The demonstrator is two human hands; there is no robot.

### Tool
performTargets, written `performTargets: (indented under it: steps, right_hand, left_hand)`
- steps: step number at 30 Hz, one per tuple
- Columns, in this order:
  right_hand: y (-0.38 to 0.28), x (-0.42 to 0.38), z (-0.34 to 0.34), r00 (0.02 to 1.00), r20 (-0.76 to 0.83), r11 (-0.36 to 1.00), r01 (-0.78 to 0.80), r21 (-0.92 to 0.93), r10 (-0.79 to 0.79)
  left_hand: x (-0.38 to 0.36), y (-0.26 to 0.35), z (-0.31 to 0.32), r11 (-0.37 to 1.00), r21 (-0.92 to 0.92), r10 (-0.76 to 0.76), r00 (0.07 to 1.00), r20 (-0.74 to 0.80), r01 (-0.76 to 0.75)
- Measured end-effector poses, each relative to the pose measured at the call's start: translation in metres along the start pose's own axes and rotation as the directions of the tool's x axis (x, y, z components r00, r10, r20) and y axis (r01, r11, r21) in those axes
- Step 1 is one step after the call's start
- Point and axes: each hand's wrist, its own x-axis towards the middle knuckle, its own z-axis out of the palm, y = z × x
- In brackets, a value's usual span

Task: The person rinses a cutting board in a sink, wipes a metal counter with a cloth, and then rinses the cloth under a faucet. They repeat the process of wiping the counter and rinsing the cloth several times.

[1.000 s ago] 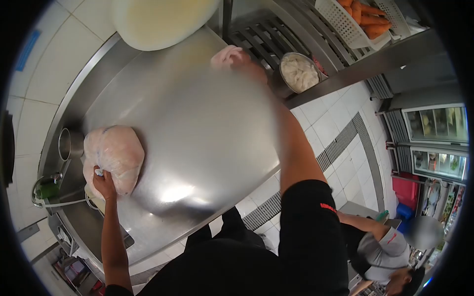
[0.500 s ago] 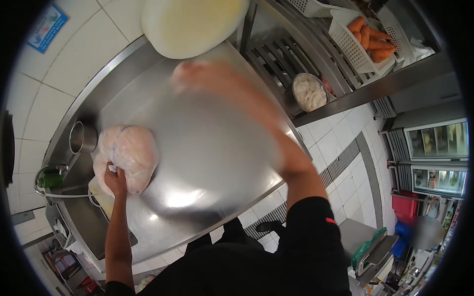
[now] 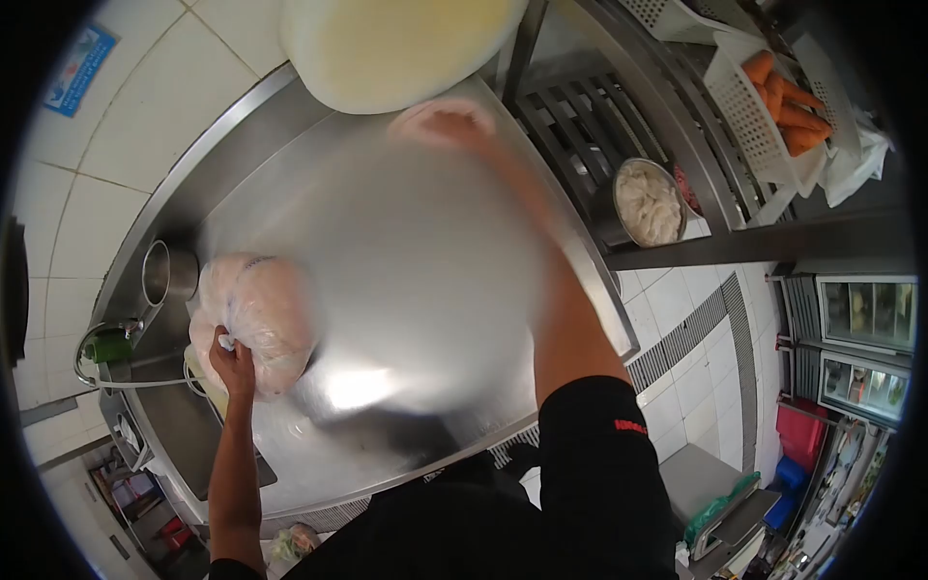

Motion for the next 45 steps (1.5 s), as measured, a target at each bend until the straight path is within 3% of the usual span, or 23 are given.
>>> performTargets:
  steps: [1, 3, 4, 6, 7, 9, 13, 18, 25, 26, 27, 28, 29, 31, 35, 36, 37, 39, 40, 41, 43, 44, 45]
  right_hand:
    - [0.037, 0.022, 0.054, 0.993, -0.095, 0.777, -0.119, -0.619, 0.077]
    - [0.027, 0.012, -0.007, 0.928, -0.361, 0.982, -0.146, -0.122, 0.093]
    - [0.025, 0.019, -0.002, 0.932, -0.351, 0.983, -0.139, -0.12, 0.089]
    - [0.022, 0.039, 0.005, 0.881, -0.447, 0.945, -0.265, -0.193, 0.156]
    - [0.02, 0.046, 0.007, 0.884, -0.442, 0.946, -0.259, -0.193, 0.152]
    - [0.019, 0.051, 0.01, 0.883, -0.406, 0.944, -0.308, -0.119, 0.236]
    - [0.018, 0.047, 0.016, 0.891, -0.413, 0.939, -0.286, -0.19, 0.188]
    - [0.004, 0.011, 0.006, 0.937, -0.296, 0.937, -0.261, -0.232, 0.187]
    - [0.032, -0.058, 0.016, 0.938, -0.219, 0.903, -0.325, -0.28, 0.269]
    - [0.026, -0.075, 0.018, 0.938, -0.306, 0.594, -0.339, -0.729, 0.161]
    - [0.022, -0.087, 0.013, 0.947, -0.32, 0.091, -0.321, -0.943, 0.026]
    - [0.024, -0.093, 0.004, 0.945, -0.326, 0.082, -0.328, -0.941, 0.029]
    - [0.027, -0.097, -0.005, 0.95, -0.295, 0.212, -0.31, -0.927, 0.101]
    - [0.024, -0.106, -0.034, 0.955, -0.194, 0.469, -0.279, -0.838, 0.222]
    - [0.028, -0.137, -0.095, 0.924, 0.086, 0.844, -0.298, -0.446, 0.372]
    - [0.031, -0.142, -0.106, 0.911, 0.159, 0.894, -0.317, -0.316, 0.38]
    - [0.035, -0.149, -0.112, 0.896, 0.234, 0.922, -0.342, -0.182, 0.378]
    - [0.048, -0.156, -0.113, 0.846, 0.307, 0.895, -0.37, -0.249, 0.436]
    - [0.051, -0.16, -0.112, 0.791, 0.383, 0.873, -0.373, -0.314, 0.476]
    - [0.049, -0.169, -0.116, 0.79, 0.385, 0.871, -0.37, -0.322, 0.478]
    - [0.041, -0.209, -0.129, 0.805, 0.342, 0.862, -0.373, -0.344, 0.485]
    - [0.037, -0.23, -0.135, 0.798, 0.348, 0.857, -0.376, -0.352, 0.493]
    - [0.032, -0.254, -0.141, 0.845, 0.282, 0.878, -0.37, -0.305, 0.454]
  left_hand:
    - [0.004, -0.002, 0.003, 1.0, 0.005, -0.008, 1.0, 0.002, 0.008]
    - [0.019, -0.007, 0.013, 0.99, -0.102, 0.096, 0.994, -0.057, -0.102]
    - [0.026, -0.005, 0.022, 0.968, -0.036, 0.238, 0.949, -0.206, -0.25]
    - [0.048, -0.001, 0.029, 0.979, -0.059, 0.19, 0.975, -0.114, -0.198]
    - [0.062, 0.003, 0.031, 0.985, -0.079, 0.153, 0.988, -0.024, -0.155]
    - [0.09, 0.015, 0.045, 0.983, -0.07, 0.171, 0.985, -0.009, -0.171]
    - [0.142, 0.058, 0.074, 0.98, 0.012, 0.2, 0.979, -0.026, -0.2]
    - [0.189, 0.099, 0.108, 0.966, 0.091, 0.249, 0.966, -0.069, -0.243]
    - [0.193, 0.102, 0.107, 0.97, 0.145, 0.212, 0.973, -0.093, -0.197]
    - [0.193, 0.1, 0.109, 0.969, 0.135, 0.218, 0.971, -0.095, -0.204]
    - [0.193, 0.1, 0.109, 0.967, 0.147, 0.223, 0.97, -0.096, -0.207]
    - [0.194, 0.1, 0.108, 0.964, 0.162, 0.228, 0.969, -0.097, -0.211]
    - [0.195, 0.1, 0.107, 0.964, 0.157, 0.231, 0.967, -0.103, -0.214]
    - [0.194, 0.101, 0.099, 0.97, 0.082, 0.228, 0.973, 0.044, -0.231]
    - [0.178, 0.132, 0.082, 0.987, 0.114, 0.101, 0.989, 0.106, -0.113]
    - [0.149, 0.16, 0.076, 0.977, 0.096, 0.203, 0.968, -0.148, -0.191]
    - [0.118, 0.188, 0.075, 0.958, 0.094, 0.285, 0.876, -0.39, -0.27]
    - [0.055, 0.224, 0.112, 0.81, -0.242, 0.45, 0.831, -0.326, -0.534]
    - [0.02, 0.258, 0.126, 0.836, -0.341, 0.421, 0.901, -0.103, -0.429]
    - [0.002, 0.277, 0.16, 0.828, -0.283, 0.507, 0.862, 0.007, -0.484]
    - [-0.019, 0.319, 0.181, 0.727, -0.392, 0.649, 0.75, 0.124, -0.564]
    - [-0.021, 0.326, 0.189, 0.725, -0.403, 0.649, 0.75, 0.129, -0.558]
    - [-0.021, 0.333, 0.199, 0.739, -0.294, 0.665, 0.726, 0.176, -0.606]
